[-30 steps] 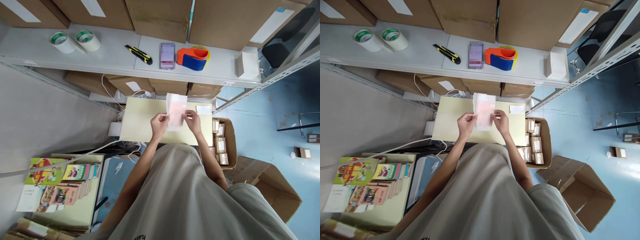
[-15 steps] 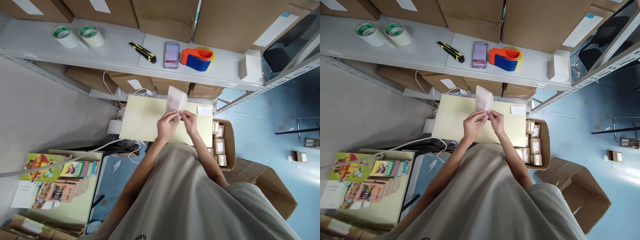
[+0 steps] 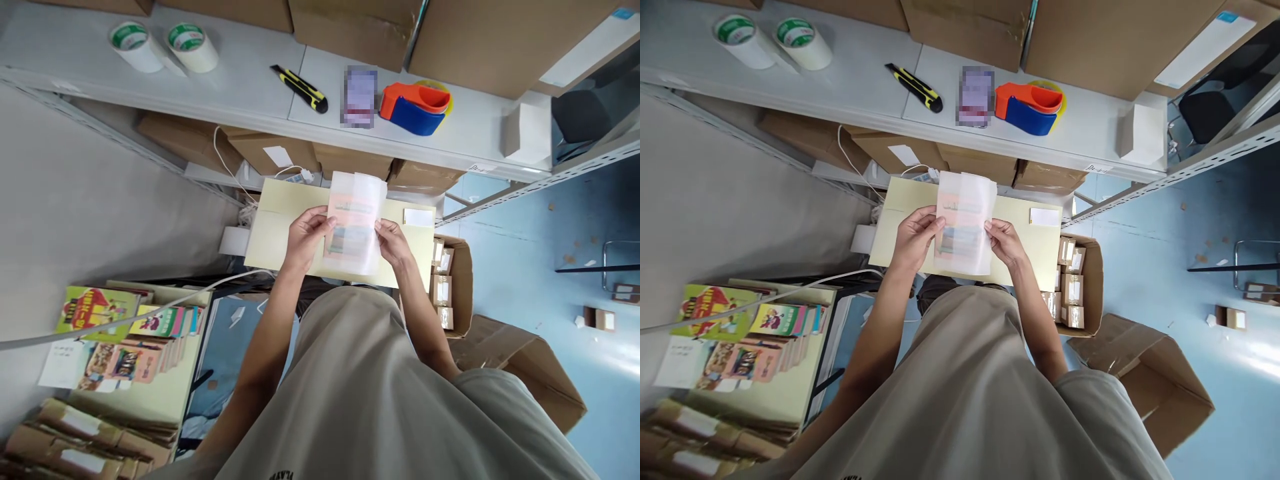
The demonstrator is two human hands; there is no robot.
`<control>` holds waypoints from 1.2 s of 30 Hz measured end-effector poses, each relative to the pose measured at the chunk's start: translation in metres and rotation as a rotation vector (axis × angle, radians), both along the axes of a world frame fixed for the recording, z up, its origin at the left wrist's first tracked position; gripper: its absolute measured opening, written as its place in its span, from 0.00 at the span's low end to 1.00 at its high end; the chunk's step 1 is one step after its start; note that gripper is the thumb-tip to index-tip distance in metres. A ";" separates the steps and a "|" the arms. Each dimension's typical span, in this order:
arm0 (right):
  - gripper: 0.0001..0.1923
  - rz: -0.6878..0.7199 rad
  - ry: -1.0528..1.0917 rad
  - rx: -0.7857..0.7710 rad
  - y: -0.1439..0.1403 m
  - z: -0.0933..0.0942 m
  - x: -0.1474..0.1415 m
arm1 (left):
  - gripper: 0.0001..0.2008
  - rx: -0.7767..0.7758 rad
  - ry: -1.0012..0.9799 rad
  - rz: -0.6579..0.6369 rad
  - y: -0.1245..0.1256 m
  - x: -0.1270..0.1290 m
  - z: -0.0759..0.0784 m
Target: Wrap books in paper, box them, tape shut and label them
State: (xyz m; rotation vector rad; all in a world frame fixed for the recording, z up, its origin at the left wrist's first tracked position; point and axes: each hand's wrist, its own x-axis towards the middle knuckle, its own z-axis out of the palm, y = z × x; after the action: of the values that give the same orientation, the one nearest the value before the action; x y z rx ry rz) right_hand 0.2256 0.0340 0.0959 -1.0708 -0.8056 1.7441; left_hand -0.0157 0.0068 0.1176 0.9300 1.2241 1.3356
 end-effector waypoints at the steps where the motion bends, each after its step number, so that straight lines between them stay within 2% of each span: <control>1: 0.29 0.005 0.002 0.002 0.000 0.001 -0.002 | 0.29 0.004 0.055 0.025 -0.001 -0.002 0.000; 5: 0.30 0.015 -0.085 -0.017 -0.001 0.008 -0.016 | 0.23 0.056 0.435 0.210 -0.015 -0.001 0.005; 7: 0.30 0.004 -0.149 -0.026 -0.004 0.009 -0.028 | 0.18 0.075 0.546 0.177 -0.025 0.005 0.009; 10: 0.30 -0.022 -0.211 -0.025 -0.013 0.009 -0.053 | 0.15 0.047 0.582 0.077 -0.037 0.018 0.007; 14: 0.30 -0.002 -0.232 -0.011 -0.022 0.009 -0.082 | 0.14 -0.064 0.446 0.166 -0.040 0.013 -0.013; 17: 0.28 0.047 -0.251 0.060 -0.016 0.006 -0.091 | 0.13 -0.153 0.257 0.231 -0.035 -0.014 -0.035; 20: 0.29 -0.035 -0.364 0.129 0.001 -0.005 -0.092 | 0.15 -0.192 0.113 0.271 -0.029 -0.051 -0.055; 22: 0.31 -0.053 -0.453 0.111 0.010 -0.018 -0.095 | 0.18 -0.206 0.048 0.281 -0.027 -0.076 -0.066; 25: 0.30 0.092 -0.489 0.038 0.013 -0.040 -0.114 | 0.20 -0.252 -0.005 0.248 -0.023 -0.107 -0.083; 28: 0.26 0.222 -0.499 -0.014 0.009 -0.063 -0.147 | 0.22 -0.295 0.005 0.210 -0.019 -0.138 -0.102; 32: 0.21 0.211 -0.601 -0.060 0.009 -0.095 -0.204 | 0.22 -0.416 0.150 0.185 -0.008 -0.184 -0.129; 36: 0.10 0.191 -0.738 -0.124 0.026 -0.129 -0.259 | 0.18 -0.550 0.319 0.183 0.014 -0.228 -0.156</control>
State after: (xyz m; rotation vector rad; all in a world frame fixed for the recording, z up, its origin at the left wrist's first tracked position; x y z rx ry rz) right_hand -0.0334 0.0599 -0.0331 -1.8150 -1.2883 1.5576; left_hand -0.2435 0.0209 -0.0381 0.6545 1.8409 0.9212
